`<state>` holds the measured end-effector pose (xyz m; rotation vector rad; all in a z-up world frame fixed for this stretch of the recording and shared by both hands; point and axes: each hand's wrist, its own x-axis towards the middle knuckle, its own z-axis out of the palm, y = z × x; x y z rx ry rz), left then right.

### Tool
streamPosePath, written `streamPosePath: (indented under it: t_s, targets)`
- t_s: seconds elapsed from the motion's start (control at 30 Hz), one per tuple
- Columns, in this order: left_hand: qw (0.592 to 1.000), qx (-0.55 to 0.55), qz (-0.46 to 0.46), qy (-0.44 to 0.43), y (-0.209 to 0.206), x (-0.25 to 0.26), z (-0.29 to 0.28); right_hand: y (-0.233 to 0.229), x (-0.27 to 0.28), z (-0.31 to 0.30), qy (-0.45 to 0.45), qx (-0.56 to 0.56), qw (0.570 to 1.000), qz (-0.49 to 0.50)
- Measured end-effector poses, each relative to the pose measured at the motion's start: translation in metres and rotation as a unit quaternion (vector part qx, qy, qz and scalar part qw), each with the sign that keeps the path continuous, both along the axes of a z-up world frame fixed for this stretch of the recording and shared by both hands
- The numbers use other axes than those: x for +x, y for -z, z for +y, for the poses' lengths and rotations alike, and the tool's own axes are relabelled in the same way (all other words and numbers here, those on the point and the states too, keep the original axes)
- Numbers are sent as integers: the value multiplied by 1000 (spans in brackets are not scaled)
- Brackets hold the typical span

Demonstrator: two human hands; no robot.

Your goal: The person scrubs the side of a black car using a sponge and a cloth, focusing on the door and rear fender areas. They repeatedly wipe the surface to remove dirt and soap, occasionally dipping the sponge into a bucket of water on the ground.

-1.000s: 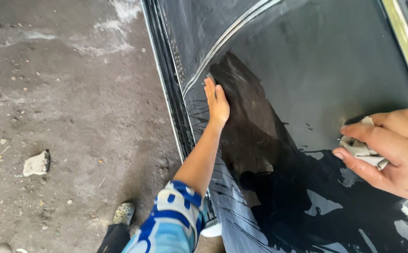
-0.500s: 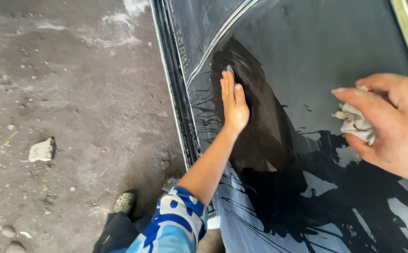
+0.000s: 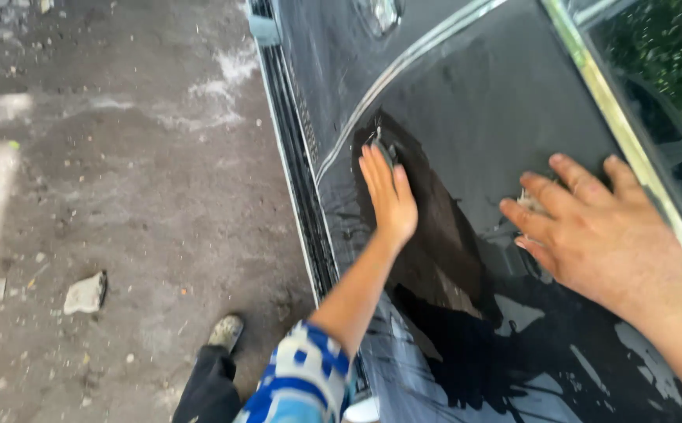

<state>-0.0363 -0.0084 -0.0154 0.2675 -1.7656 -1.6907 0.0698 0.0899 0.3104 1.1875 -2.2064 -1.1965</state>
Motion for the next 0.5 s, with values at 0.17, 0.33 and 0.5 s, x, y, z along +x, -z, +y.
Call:
streamPosePath:
  t_s: [0.17, 0.33, 0.5]
  targets:
    - [996, -20, 68, 52, 21, 36, -1, 7, -21, -6, 23, 14, 998, -55]
    - [980, 165, -70, -84, 37, -66, -52, 45, -68, -42, 9, -67, 994, -86]
    - [990, 96, -103, -1, 3, -47, -2, 80, -117, -78, 26, -71, 994, -75]
